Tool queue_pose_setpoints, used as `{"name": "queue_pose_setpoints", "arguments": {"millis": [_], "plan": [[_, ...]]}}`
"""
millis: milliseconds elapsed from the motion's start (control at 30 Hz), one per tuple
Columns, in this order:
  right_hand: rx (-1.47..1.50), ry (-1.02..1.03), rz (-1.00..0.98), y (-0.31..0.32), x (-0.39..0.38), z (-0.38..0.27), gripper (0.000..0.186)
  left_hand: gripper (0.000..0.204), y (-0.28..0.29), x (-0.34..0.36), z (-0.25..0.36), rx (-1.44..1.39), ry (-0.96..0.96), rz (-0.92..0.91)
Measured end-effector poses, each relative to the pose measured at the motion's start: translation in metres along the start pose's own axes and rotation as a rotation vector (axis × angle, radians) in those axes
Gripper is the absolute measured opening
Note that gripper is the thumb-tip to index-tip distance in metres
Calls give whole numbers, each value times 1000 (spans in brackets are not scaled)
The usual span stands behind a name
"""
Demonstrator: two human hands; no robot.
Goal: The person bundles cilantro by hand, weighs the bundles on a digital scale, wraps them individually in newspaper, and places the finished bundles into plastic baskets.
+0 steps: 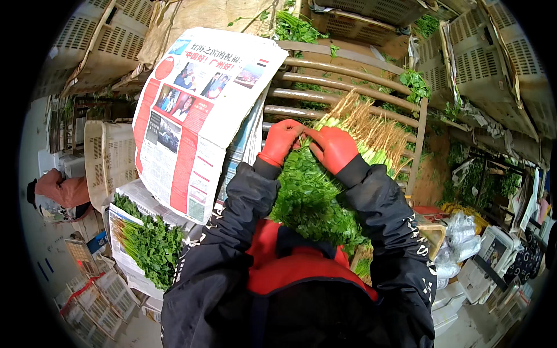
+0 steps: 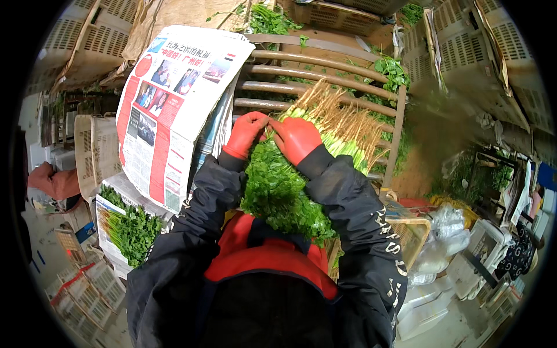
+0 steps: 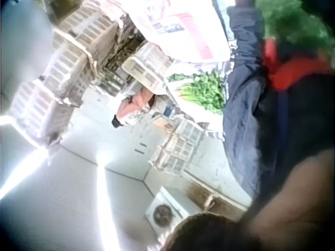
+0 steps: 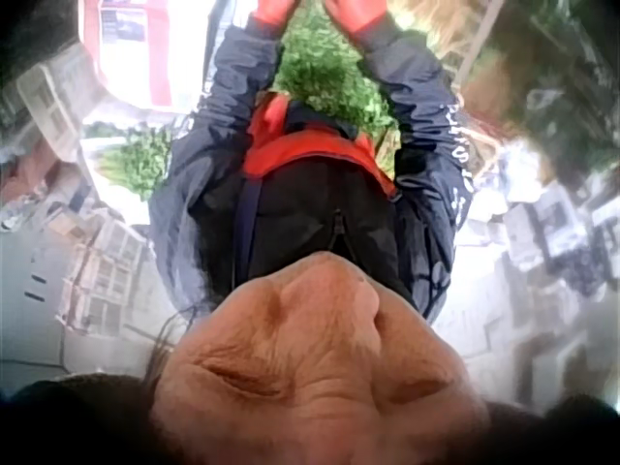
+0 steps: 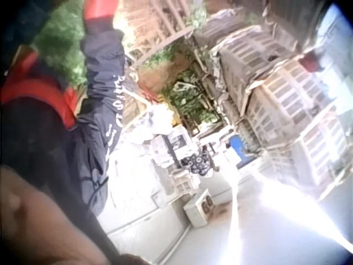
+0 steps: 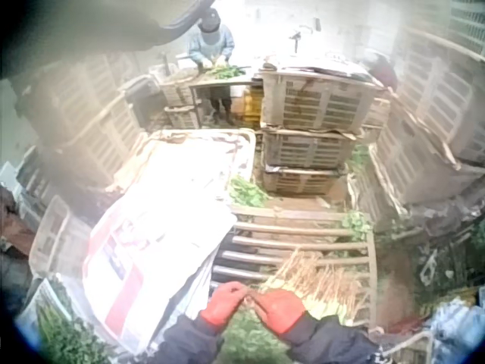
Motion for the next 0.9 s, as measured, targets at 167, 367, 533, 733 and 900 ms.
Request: {"name": "queue_pose_setpoints", "arguments": {"millis": [167, 367, 533, 733, 900], "plan": [[-65, 1, -44, -7, -10, 4, 27, 18, -2, -9, 3, -41, -16, 20], [-23, 104, -58, -12, -21, 18, 30, 18, -22, 3, 39, 553, -204, -46], [266, 58, 21, -7, -23, 32, 34, 18, -13, 9, 31, 392, -159, -68], [-60, -148, -151, -11, -6, 12, 43, 16, -5, -29, 8, 164, -234, 380], [-256, -144, -234, -26, 1, 12, 21, 23, -7, -67, 35, -154, -146, 241]]}}
Point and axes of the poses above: each hand's wrist, its own x-axis towards the middle knuckle, its own y-axis out of the back of the hand, z = x × y, the point moved 3 cm from there along x, towards the middle knuckle, and after that the axes turned 7 degrees about x, right-handed, at the moved point
